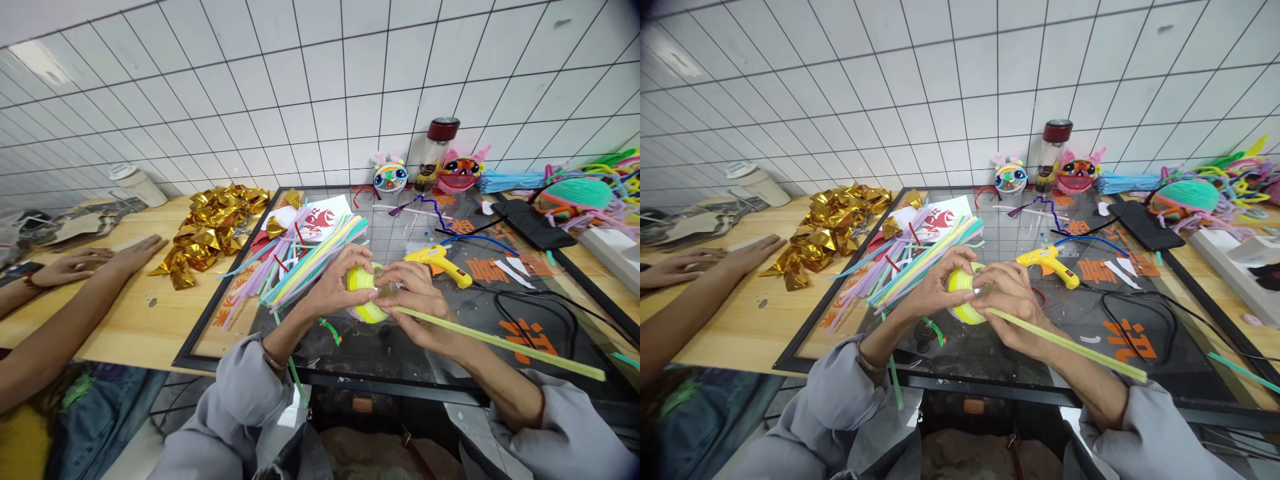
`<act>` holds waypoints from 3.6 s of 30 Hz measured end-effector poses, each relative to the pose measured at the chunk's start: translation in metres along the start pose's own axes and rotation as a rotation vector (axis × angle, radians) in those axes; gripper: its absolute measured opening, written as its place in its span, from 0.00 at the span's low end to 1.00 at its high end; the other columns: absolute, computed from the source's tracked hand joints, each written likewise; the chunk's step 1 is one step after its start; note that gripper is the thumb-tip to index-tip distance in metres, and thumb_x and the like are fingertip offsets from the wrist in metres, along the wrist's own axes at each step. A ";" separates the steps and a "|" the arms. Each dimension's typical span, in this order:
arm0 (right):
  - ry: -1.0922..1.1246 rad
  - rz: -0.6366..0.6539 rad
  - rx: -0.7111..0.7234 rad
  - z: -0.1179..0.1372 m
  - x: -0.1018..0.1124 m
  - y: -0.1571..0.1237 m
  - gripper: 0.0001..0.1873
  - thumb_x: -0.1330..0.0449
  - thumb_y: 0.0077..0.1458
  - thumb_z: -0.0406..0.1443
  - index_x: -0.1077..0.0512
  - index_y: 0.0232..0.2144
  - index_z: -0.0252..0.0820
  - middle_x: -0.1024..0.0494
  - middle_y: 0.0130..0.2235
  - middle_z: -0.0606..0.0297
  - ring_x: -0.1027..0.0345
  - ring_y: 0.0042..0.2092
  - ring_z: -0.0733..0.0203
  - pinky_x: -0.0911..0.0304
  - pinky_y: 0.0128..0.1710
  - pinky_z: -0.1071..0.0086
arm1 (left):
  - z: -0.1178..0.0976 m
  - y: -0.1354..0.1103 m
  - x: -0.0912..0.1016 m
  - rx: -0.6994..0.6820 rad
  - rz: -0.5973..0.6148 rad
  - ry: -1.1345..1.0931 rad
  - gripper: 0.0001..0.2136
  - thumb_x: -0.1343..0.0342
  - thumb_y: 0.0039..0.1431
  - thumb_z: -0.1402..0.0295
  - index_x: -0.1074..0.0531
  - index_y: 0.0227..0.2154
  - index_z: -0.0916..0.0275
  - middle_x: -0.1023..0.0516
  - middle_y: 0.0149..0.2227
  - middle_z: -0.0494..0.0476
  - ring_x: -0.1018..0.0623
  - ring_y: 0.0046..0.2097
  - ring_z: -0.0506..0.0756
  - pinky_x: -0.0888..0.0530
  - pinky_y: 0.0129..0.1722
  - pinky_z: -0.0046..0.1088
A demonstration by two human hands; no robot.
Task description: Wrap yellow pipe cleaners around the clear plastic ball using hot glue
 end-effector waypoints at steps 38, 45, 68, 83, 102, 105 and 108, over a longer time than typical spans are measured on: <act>0.038 -0.036 -0.047 -0.009 0.003 0.001 0.06 0.41 0.62 0.31 0.24 0.36 0.46 0.20 0.44 0.62 0.30 0.53 0.53 0.39 0.53 0.52 | -0.017 -0.003 0.009 -0.150 -0.164 0.267 0.21 0.36 0.55 0.48 0.25 0.37 0.62 0.19 0.43 0.63 0.21 0.47 0.59 0.27 0.49 0.42; 0.044 -0.035 -0.064 -0.014 0.002 -0.001 0.06 0.41 0.63 0.32 0.24 0.36 0.46 0.21 0.45 0.62 0.30 0.53 0.53 0.39 0.53 0.51 | -0.016 -0.005 0.009 -0.162 -0.209 0.256 0.21 0.36 0.55 0.48 0.28 0.39 0.61 0.19 0.43 0.62 0.21 0.47 0.59 0.26 0.48 0.40; 0.037 -0.037 -0.081 -0.014 0.001 -0.001 0.08 0.42 0.64 0.35 0.22 0.37 0.48 0.21 0.45 0.62 0.30 0.53 0.53 0.41 0.54 0.51 | -0.025 -0.017 -0.011 -0.259 -0.049 0.502 0.40 0.32 0.41 0.41 0.36 0.53 0.58 0.27 0.54 0.68 0.26 0.56 0.66 0.31 0.56 0.49; 0.024 -0.053 -0.074 -0.015 -0.001 -0.001 0.07 0.41 0.63 0.35 0.22 0.39 0.47 0.21 0.44 0.61 0.30 0.52 0.53 0.40 0.54 0.52 | -0.023 -0.021 -0.019 -0.313 -0.097 0.592 0.36 0.32 0.49 0.54 0.43 0.56 0.59 0.30 0.55 0.69 0.27 0.57 0.67 0.29 0.56 0.52; 0.187 -0.162 -0.292 -0.041 0.011 -0.005 0.14 0.34 0.58 0.40 0.22 0.47 0.49 0.21 0.45 0.60 0.27 0.48 0.54 0.31 0.49 0.58 | 0.013 -0.006 -0.004 0.349 0.050 0.024 0.35 0.28 0.37 0.59 0.36 0.49 0.60 0.28 0.49 0.58 0.26 0.49 0.60 0.28 0.49 0.37; 0.195 -0.158 -0.296 -0.042 0.010 -0.005 0.12 0.34 0.58 0.40 0.21 0.45 0.48 0.21 0.44 0.60 0.27 0.48 0.54 0.31 0.49 0.59 | 0.016 -0.006 -0.003 0.351 0.073 -0.026 0.36 0.28 0.36 0.59 0.36 0.49 0.60 0.29 0.49 0.58 0.27 0.49 0.60 0.28 0.48 0.35; 0.191 -0.168 -0.302 -0.045 0.010 -0.006 0.11 0.34 0.58 0.40 0.21 0.44 0.48 0.20 0.43 0.60 0.27 0.47 0.54 0.31 0.48 0.59 | 0.018 -0.006 -0.004 0.368 0.106 -0.077 0.36 0.28 0.36 0.59 0.37 0.49 0.60 0.29 0.50 0.58 0.27 0.49 0.60 0.28 0.47 0.35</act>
Point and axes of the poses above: each hand's wrist, its own y-axis towards the middle knuckle, its own x-axis out of the back of the hand, z = x × y, the point moved 8 cm from there along y, towards the middle knuckle
